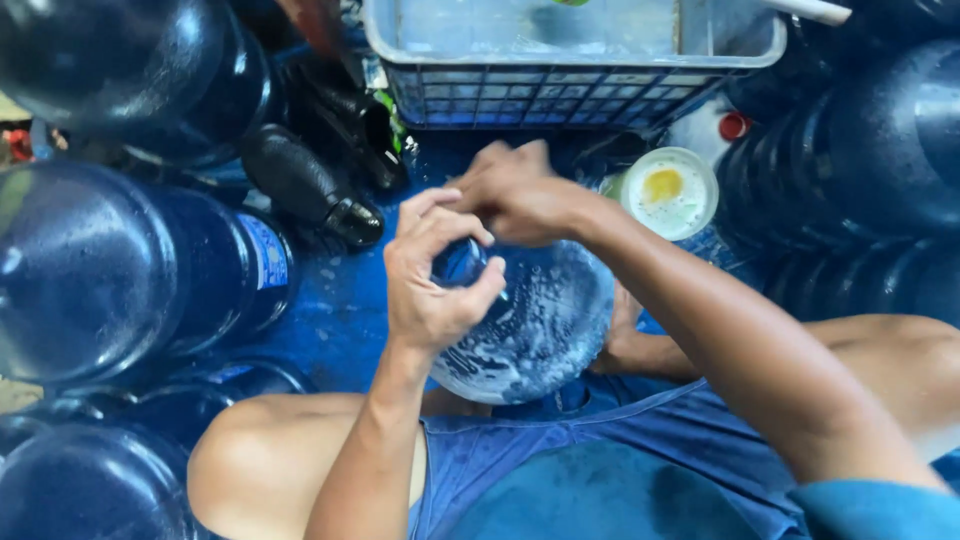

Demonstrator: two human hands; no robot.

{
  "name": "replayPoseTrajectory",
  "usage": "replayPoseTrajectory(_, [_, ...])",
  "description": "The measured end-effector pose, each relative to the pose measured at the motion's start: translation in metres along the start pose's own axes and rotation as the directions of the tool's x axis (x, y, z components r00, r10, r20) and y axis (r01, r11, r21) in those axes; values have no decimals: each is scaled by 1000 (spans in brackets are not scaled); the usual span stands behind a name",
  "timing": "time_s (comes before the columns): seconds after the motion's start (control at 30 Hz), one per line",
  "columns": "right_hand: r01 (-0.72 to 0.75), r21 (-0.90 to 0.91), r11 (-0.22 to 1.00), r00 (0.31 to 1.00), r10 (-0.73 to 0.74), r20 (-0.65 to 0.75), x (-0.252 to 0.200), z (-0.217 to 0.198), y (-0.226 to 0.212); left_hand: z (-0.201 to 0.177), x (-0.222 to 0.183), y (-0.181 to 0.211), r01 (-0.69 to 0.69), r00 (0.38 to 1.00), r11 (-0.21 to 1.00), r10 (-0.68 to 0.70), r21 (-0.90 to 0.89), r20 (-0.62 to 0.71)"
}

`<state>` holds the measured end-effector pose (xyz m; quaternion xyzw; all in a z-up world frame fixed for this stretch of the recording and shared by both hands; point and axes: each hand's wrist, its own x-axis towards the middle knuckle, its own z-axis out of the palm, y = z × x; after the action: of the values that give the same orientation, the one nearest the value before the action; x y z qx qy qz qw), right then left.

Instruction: A person is manually scrubbing a large plastic water jug with a sponge and soapy water in a wet area.

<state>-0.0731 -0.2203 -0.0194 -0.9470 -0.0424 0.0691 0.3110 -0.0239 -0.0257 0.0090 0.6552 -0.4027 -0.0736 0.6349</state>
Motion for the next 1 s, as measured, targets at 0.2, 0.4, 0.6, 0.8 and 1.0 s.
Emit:
replayPoseTrajectory(0.2, [-320, -199, 926, 895, 227, -383, -84, -4, -48, -21, 8, -10, 103, 991, 995, -102, 13, -84])
replayPoseTrajectory(0.4, [-221, -473, 853, 912, 10, -409, -128, 29, -140, -12, 19, 8, 165, 986, 985, -164, 52, -28])
replayPoseTrajectory(0.6, [31, -399, 916, 969, -125, -211, -84, 58, -158, -6, 30, 19, 166, 978, 976, -181, 142, 101])
replayPoseTrajectory(0.8, [4, -398, 918, 960, -115, -256, -134, 48, -147, -20, 26, 10, 242, 968, 970, -240, -22, 73])
replayPoseTrajectory(1.0, [-268, -242, 932, 689, 10, -725, -138, 56, -70, -13, 20, -4, 272, 961, 954, -276, -128, -15])
